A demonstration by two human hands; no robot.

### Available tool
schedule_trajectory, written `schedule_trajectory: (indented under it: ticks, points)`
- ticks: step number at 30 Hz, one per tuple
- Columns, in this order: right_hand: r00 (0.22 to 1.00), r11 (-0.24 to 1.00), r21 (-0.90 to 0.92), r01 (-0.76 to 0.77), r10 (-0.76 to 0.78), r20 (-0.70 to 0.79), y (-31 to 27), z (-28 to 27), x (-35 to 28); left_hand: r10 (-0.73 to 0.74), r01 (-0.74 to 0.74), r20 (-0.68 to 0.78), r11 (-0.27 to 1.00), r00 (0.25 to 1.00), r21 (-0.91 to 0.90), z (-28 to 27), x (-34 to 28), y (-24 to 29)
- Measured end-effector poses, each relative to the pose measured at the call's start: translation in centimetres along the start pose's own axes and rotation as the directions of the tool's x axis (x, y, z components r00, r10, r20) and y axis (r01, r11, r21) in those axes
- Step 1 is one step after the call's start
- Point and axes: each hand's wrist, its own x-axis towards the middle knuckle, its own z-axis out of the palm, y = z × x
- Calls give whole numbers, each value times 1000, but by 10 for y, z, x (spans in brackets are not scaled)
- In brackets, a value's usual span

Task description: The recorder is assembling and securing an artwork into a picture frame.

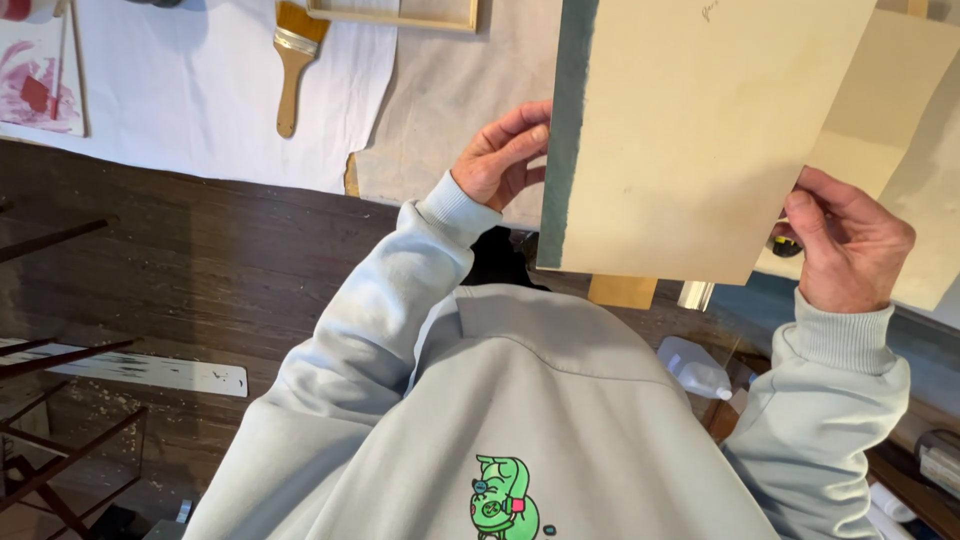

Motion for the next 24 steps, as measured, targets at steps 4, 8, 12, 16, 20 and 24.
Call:
schedule_trajectory:
  ticks: [4, 8, 12, 16, 20, 24]
  points:
    - [1000, 1000, -12, 24, -24, -18, -6, 2, -3, -21, 21, -15, 1000, 1000, 17, 1, -1, 1]
    - [1000, 1000, -9, 7, -7, -19, -10, 4, -6, -44, 44, -35, 999, 998, -1, 2, -3, -1]
    - [999, 1000, 7, -25, 26, -33, -10, 6, -6, -51, 52, -77, 999, 996, 16, 5, -4, 1]
    - [998, 998, 58, -25, 28, -53, -6, 8, -5, -59, 60, -39, 998, 997, 30, 0, -8, 2]
    - [998, 994, 104, -39, 44, -52, -9, 6, -7, -45, 46, -53, 999, 998, 27, 1, -8, 0]
    - [998, 992, 117, -45, 50, -46, -10, 7, -5, -28, 30, -56, 999, 998, 36, 0, -10, 2]
